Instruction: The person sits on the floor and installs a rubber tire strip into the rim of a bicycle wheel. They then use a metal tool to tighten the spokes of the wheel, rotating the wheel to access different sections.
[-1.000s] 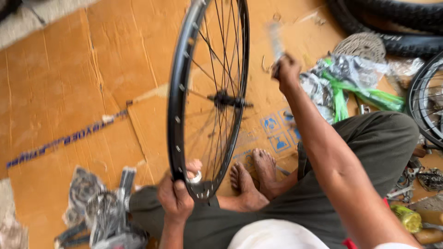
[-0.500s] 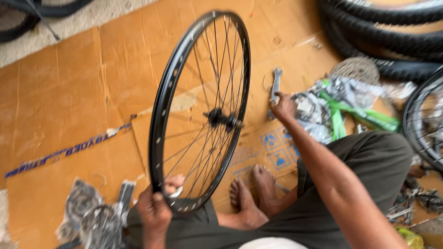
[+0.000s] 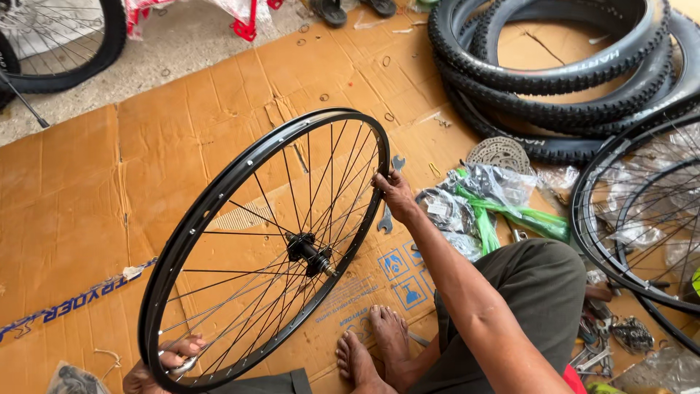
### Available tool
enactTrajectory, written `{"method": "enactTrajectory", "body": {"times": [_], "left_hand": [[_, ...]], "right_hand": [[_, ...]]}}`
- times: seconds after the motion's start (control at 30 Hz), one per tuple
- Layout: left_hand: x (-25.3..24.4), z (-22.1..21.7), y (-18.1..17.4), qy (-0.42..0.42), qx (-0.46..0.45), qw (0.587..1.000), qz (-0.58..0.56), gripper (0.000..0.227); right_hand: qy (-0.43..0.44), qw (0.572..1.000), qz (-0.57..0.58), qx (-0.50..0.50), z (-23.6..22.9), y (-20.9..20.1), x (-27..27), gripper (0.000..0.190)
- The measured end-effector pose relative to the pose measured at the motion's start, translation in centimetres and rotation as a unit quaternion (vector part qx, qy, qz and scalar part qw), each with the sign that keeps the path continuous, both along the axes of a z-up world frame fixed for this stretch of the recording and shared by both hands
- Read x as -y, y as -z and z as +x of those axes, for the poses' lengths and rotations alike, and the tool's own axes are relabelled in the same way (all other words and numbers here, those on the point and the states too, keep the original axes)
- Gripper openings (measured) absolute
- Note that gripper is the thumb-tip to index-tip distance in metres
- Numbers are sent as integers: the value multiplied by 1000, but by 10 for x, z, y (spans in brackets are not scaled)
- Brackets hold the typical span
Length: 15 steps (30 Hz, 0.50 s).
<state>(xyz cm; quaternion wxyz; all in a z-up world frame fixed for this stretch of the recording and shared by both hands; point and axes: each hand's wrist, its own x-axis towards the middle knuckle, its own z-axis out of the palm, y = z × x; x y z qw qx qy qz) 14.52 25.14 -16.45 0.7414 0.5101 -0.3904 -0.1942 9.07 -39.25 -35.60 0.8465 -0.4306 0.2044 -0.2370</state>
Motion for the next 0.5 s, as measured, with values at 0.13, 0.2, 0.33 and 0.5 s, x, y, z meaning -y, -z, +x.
{"method": "enactTrajectory", "body": {"times": [0.13, 0.2, 0.33, 0.5], "left_hand": [[5, 2, -3, -10, -19, 1000, -3, 36], [6, 4, -6, -10, -15, 1000, -1, 35], [4, 0, -6, -17, -21, 1000, 3, 36], [7, -3, -7, -27, -34, 999, 3, 36]], "right_hand": [[26, 998, 46, 20, -5, -6, -3, 25], [36, 996, 68, 39, -10, -8, -8, 25], [52, 993, 86, 68, -16, -6, -10, 27], [72, 995, 59, 24, -23, -2, -11, 25]]}}
